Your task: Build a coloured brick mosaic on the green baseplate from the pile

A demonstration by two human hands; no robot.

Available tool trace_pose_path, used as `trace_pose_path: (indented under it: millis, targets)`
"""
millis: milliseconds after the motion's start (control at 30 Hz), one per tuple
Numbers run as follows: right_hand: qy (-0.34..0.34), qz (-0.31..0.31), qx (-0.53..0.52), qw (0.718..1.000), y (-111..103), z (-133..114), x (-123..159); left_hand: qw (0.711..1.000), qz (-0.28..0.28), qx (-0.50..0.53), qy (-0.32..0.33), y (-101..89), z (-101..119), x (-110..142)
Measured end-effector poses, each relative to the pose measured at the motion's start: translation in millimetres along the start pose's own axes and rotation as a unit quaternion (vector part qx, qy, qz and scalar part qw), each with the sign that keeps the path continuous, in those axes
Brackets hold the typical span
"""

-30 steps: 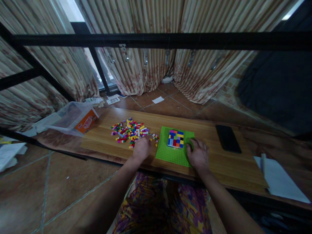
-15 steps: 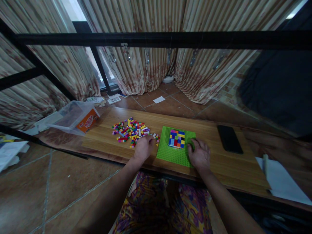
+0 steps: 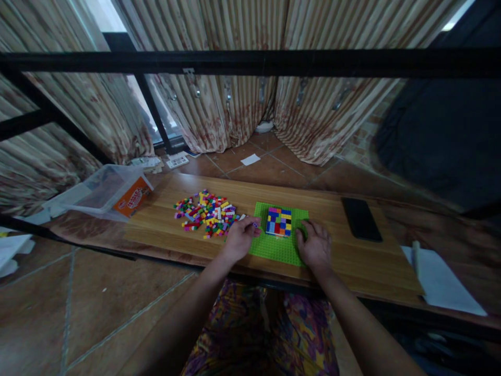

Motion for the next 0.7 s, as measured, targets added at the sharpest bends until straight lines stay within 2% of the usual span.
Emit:
trace_pose_path:
  millis: [167,300,433,700]
  targets:
    - [0.002,-0.003,-0.003,1.0,-1.5,-1.7,-0.5,0.999,-0.002,-0.05,0.004,11.1,4.4,-5.2]
    - [0.005,0.0,-0.011,1.0,-1.2,-2.0,-0.7,0.991,0.0,-0.13,0.041,19.0,11.6,-11.2]
    - [0.005,0.003,-0.019,1.0,-0.7,-1.9,-0.9,0.973,-0.033,-0.22,0.06,29.1,22.8,-16.7]
    - [0.004,0.001,-0.022,1.0,-2.2,-2.8,-1.2,0.928,-0.068,-0.365,0.034,51.2,34.6,-27.0]
Point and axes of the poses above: each hand's wrist, its own x-axis away from the middle knuckle, its own y-axis out of the palm, z = x × y, the point moved 2 cm from there along -x, towards the middle knuckle, and after that the axes turned 3 degrees about x, right-handed, at the moved point
